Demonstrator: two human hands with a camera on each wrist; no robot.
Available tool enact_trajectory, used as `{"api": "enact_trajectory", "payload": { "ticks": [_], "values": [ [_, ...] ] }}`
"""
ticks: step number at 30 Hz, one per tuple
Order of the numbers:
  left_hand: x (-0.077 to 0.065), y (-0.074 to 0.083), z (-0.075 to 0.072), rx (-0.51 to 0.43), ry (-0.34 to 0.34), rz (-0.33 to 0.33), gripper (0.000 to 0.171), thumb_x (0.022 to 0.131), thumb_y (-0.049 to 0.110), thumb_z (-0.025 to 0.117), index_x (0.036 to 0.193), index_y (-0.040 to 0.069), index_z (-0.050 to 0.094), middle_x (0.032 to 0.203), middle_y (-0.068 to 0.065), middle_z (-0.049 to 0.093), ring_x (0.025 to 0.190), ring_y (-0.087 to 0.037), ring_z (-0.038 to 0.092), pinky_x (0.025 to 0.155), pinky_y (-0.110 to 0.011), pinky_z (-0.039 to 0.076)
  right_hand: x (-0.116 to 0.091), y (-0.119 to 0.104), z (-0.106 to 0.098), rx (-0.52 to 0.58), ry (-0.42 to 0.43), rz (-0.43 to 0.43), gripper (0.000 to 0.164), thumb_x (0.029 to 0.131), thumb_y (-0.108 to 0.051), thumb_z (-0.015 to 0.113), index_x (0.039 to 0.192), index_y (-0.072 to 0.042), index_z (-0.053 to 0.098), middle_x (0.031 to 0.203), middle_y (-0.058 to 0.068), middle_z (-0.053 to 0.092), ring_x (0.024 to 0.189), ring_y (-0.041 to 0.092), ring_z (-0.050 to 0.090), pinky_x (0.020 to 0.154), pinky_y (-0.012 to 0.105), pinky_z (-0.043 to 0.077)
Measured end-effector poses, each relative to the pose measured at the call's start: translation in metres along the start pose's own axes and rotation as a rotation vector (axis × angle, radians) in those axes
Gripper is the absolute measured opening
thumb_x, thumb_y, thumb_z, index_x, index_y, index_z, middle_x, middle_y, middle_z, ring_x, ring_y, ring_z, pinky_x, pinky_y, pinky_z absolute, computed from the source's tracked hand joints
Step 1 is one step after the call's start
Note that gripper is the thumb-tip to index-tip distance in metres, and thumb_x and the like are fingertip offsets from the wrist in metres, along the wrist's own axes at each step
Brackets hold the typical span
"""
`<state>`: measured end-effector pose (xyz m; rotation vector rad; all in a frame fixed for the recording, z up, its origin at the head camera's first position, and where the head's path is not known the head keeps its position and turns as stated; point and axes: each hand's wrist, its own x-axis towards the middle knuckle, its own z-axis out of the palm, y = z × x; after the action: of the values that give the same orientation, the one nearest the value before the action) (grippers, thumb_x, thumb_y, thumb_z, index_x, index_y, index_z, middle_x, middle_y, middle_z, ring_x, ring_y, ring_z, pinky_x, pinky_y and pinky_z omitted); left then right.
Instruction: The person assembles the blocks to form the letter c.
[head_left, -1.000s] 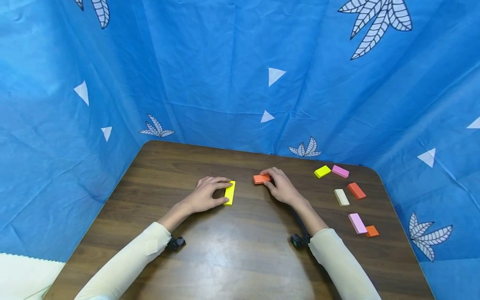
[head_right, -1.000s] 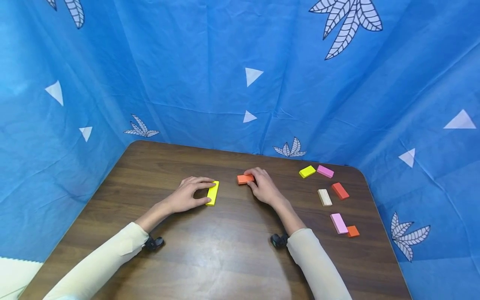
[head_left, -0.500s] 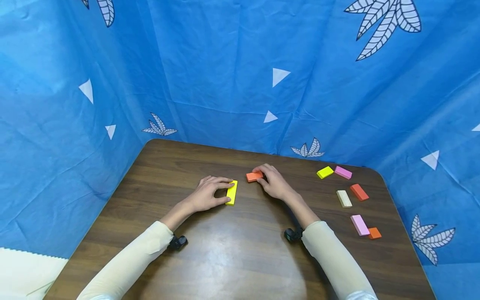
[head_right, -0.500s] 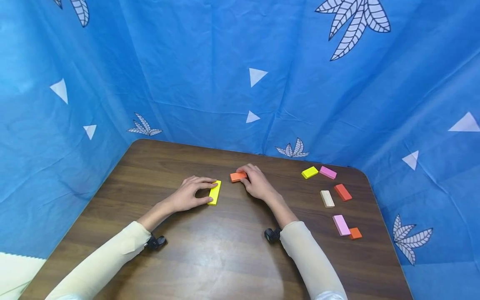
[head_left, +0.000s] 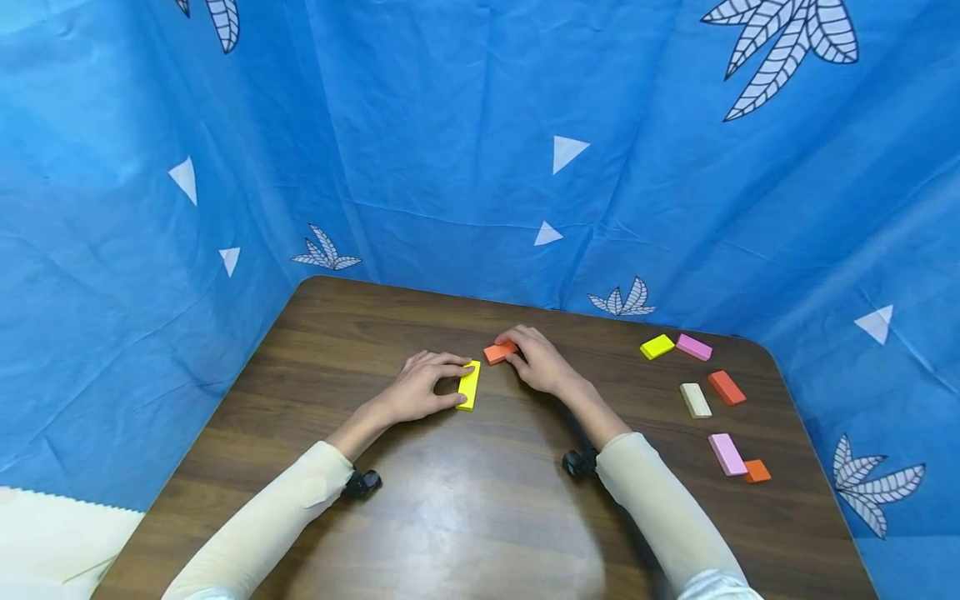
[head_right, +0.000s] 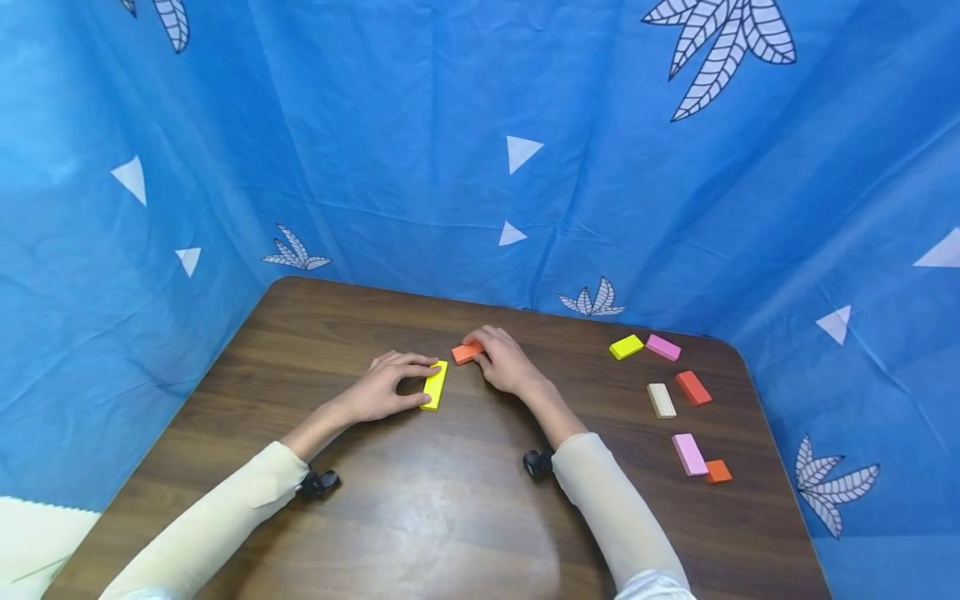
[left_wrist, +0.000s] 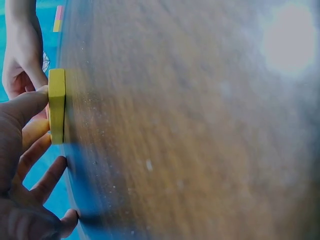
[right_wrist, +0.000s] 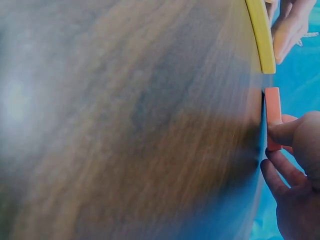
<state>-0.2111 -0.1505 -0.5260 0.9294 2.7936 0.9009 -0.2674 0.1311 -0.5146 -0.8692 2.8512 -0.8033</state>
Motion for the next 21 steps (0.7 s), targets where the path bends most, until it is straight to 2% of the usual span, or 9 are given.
{"api": "enact_trajectory", "payload": {
  "ticks": [5,10,16,21],
  "values": [
    [0.001,0.001,-0.002,0.019,-0.028,-0.018,0.055,0.099,0.037,0.080,0.149,0.020,0.067,0.160,0.003,0.059,0.149,-0.030,0.052,0.129,-0.074,0.022,0.005,-0.002,0.002,-0.023,-0.013,-0.002,0.031,0.107,-0.013,0.067,0.138,-0.014,0.067,0.137,0.006,0.069,0.130,0.029,0.062,0.115,0.051,0.052],
    [0.002,0.001,-0.002,0.030,-0.015,-0.017,0.055,0.099,0.038,0.080,0.149,0.021,0.067,0.160,0.003,0.060,0.148,-0.029,0.053,0.129,-0.071,0.025,0.010,-0.008,0.000,-0.071,-0.021,-0.020,0.031,0.107,-0.011,0.066,0.137,-0.016,0.068,0.141,0.006,0.068,0.135,0.031,0.060,0.119,0.052,0.051],
    [0.003,0.001,-0.003,0.023,-0.013,-0.021,0.055,0.098,0.039,0.080,0.149,0.020,0.068,0.160,0.002,0.059,0.147,-0.031,0.052,0.131,-0.072,0.021,0.016,-0.014,-0.001,-0.131,-0.022,-0.024,0.030,0.107,-0.010,0.066,0.136,-0.019,0.071,0.142,0.003,0.068,0.136,0.029,0.060,0.120,0.050,0.051],
    [0.001,0.001,-0.001,0.016,-0.020,-0.022,0.054,0.099,0.037,0.080,0.148,0.019,0.068,0.161,0.002,0.059,0.149,-0.031,0.051,0.131,-0.072,0.021,0.016,-0.014,0.005,-0.135,-0.025,-0.029,0.032,0.107,-0.010,0.065,0.137,-0.019,0.070,0.144,0.004,0.067,0.137,0.030,0.059,0.120,0.049,0.051]
  ]
}}
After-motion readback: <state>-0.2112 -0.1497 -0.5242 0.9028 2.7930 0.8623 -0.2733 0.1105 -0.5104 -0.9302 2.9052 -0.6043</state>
